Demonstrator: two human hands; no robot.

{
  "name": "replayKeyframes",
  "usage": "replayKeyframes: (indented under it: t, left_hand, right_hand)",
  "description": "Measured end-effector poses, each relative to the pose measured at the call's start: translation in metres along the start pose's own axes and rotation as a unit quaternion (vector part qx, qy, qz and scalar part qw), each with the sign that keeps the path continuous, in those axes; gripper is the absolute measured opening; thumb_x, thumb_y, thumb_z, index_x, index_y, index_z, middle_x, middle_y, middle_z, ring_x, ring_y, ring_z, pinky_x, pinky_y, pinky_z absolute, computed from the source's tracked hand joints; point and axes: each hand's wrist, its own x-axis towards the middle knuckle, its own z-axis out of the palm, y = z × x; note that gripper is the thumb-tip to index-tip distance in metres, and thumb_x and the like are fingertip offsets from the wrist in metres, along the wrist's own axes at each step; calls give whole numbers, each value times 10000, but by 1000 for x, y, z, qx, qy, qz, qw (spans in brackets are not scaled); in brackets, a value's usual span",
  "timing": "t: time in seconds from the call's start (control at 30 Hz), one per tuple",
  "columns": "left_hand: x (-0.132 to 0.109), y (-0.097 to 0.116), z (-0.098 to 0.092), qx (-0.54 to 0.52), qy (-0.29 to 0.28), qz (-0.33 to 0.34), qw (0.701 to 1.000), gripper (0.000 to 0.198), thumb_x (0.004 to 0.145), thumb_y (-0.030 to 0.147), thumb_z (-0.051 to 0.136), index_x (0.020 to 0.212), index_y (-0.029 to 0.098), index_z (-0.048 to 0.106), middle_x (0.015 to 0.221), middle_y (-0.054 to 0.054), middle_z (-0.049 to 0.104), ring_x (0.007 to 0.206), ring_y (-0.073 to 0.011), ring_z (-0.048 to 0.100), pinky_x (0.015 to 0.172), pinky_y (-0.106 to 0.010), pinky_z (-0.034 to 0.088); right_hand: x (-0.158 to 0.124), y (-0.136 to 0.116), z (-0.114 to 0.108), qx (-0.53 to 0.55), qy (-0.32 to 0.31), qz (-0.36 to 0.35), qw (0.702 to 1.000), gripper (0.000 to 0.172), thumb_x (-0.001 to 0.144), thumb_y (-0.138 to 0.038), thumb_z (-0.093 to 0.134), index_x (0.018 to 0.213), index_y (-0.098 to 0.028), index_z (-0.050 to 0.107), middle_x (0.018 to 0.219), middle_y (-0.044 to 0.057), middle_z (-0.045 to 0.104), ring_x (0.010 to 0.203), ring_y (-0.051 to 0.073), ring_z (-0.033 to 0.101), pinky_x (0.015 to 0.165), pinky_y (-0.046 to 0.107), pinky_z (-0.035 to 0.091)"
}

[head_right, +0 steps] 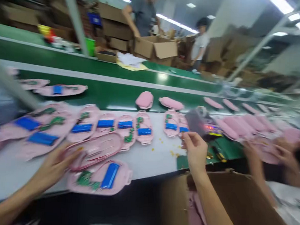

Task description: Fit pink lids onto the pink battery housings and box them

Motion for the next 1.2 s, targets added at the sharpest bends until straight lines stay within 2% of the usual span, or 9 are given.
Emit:
replayKeyframes:
  t: [0.07,0.13,0.23,0.3,0.53,0.7,0.83,1.03,1.2]
  left_hand:
    - [-7,3,3,-31,6,-24,999,443,789,529,605,1040,164,626,1061,-83,673,1032,-296,598,953,-416,466]
    - [-11,2,7,-87,7,-39,995,453,813,497,594,1109,155,599,1132,-90,652,1093,-290,573,1013,-422,421]
    - [-17,1,13,-196,28,-63,978,447,810,456,619,1127,143,588,1126,-93,652,1084,-278,577,1000,-406,431]
    - [-21,-1,15,-276,34,-66,958,447,812,423,629,1154,139,579,1149,-99,645,1099,-269,576,991,-386,436]
    - [-28,-9,15,-391,32,-61,918,314,793,337,669,1038,150,607,972,-51,643,913,-190,590,839,-286,466]
    - [-38,-12,16,-501,1,-74,862,333,843,416,573,1059,162,573,810,-20,586,645,-120,527,560,-217,433]
    - [-47,-12,15,-558,-29,-44,828,330,875,385,524,1114,160,556,935,-50,603,773,-143,574,626,-216,470]
    - [-49,-21,11,-416,-33,2,909,408,745,168,650,1142,158,554,1053,-48,637,982,-206,603,853,-287,488]
    - [-54,-27,-4,-185,-148,130,963,457,775,45,462,1193,198,568,1177,-51,644,1068,-207,603,940,-330,466]
  right_hand:
    - [-50,-26,62,-77,-219,-181,956,156,857,-348,624,882,-201,669,851,37,684,699,144,599,590,255,497]
    - [-92,-39,121,-117,-374,-358,848,146,926,-274,525,937,-207,655,906,44,687,778,165,602,673,285,497]
    - [-126,-28,183,-200,-433,-530,701,196,940,-157,425,953,-176,619,981,81,671,792,187,559,704,317,469]
    - [-132,-12,198,-242,-436,-564,658,198,935,-147,405,906,-169,600,930,92,654,763,196,528,696,326,446]
    - [-151,-10,194,-223,-422,-336,812,131,940,-254,489,846,-212,570,799,8,619,772,162,557,683,278,392]
    - [-167,-11,208,-245,-403,-337,815,170,932,-267,517,817,-210,629,800,13,594,745,149,548,683,267,384]
    - [-171,-1,215,-323,-319,-363,814,219,884,-353,596,733,-203,647,753,20,605,729,166,542,660,279,356]
    - [-152,-9,191,-346,-272,-224,869,470,740,-595,681,538,-192,548,536,-22,551,522,126,489,545,266,339]
    - [-139,-35,129,-333,-241,-390,824,442,770,-510,678,1060,-180,635,1060,109,640,961,243,592,792,349,482]
